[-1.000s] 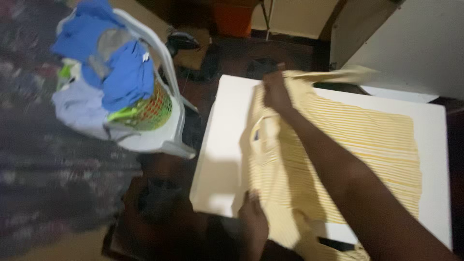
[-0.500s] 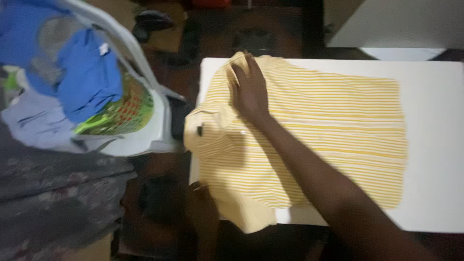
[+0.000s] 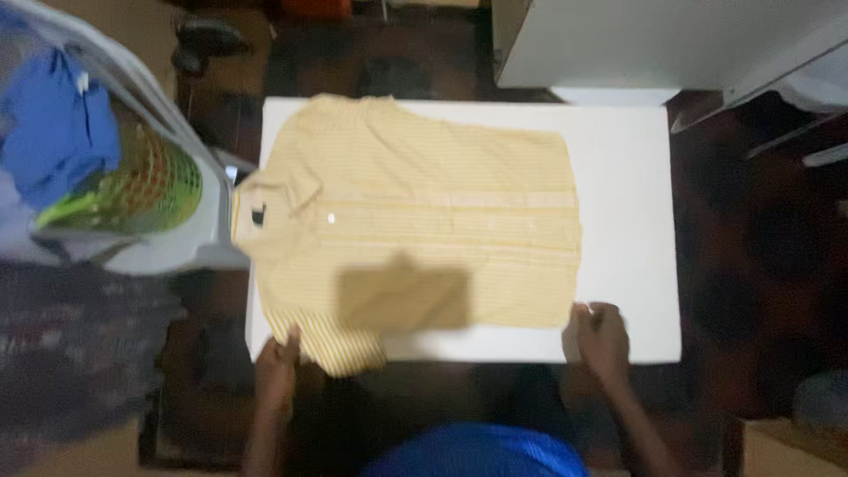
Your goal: The person picks up a shirt and lays it out on a table, smoothing it with their hands, and then begins to fold one of the sleeves.
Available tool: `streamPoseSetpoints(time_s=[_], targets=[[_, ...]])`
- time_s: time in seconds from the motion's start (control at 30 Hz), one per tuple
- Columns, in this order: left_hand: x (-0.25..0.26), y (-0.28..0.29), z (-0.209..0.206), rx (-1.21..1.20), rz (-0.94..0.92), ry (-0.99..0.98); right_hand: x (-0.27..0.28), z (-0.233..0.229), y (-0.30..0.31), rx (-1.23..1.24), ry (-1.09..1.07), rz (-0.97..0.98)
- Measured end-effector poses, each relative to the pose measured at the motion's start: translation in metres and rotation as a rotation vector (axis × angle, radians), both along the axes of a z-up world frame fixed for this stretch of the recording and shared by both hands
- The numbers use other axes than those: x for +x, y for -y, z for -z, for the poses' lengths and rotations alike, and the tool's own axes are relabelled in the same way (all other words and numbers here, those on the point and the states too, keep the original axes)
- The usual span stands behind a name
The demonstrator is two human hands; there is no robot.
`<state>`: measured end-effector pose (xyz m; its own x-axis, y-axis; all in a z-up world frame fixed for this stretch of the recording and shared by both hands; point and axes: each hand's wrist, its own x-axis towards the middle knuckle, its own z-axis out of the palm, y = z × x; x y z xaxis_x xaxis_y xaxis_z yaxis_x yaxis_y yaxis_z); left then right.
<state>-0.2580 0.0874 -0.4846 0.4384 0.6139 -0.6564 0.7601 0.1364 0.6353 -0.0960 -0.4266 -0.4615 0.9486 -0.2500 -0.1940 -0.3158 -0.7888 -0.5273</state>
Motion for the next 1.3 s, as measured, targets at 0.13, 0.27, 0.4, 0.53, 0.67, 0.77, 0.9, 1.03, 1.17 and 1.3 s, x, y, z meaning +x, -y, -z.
streamPoseSetpoints(time_s=[0.13, 0.27, 0.4, 0.53, 0.67, 0.77, 0.9, 1.03, 1.17, 1.3], targets=[[-0.010, 0.004, 0.008, -0.171, -0.045, 0.259, 0.003, 0.000, -0.019, 0.247, -0.258, 0.207], [-0.016, 0.004, 0.017, -0.025, 0.137, 0.093, -0.003, 0.011, -0.050, 0.257, -0.178, 0.198], [-0.031, -0.007, 0.020, 0.144, 0.225, 0.092, -0.005, 0.022, -0.053, 0.291, -0.115, 0.163], [-0.035, 0.000, 0.030, 0.166, 0.219, 0.036, -0.010, 0.008, -0.029, 0.376, -0.263, 0.285], [-0.036, -0.002, 0.023, 0.199, 0.304, -0.090, -0.026, 0.000, -0.015, 0.184, -0.341, 0.164], [-0.027, 0.005, -0.006, 0.288, 0.362, -0.279, -0.022, -0.004, -0.013, 0.109, -0.237, 0.125], [-0.012, 0.023, -0.059, 0.608, 0.328, -0.311, -0.017, -0.021, -0.024, 0.120, -0.056, 0.215], [0.044, 0.038, -0.063, 0.746, 0.447, -0.004, 0.005, -0.024, -0.043, 0.224, -0.183, 0.272], [0.156, 0.095, -0.050, 1.073, 0.916, 0.478, 0.015, 0.003, -0.046, -0.120, 0.173, 0.065], [0.280, 0.181, -0.065, 0.885, 1.077, 0.575, 0.022, -0.008, -0.045, 0.112, -0.145, 0.234]])
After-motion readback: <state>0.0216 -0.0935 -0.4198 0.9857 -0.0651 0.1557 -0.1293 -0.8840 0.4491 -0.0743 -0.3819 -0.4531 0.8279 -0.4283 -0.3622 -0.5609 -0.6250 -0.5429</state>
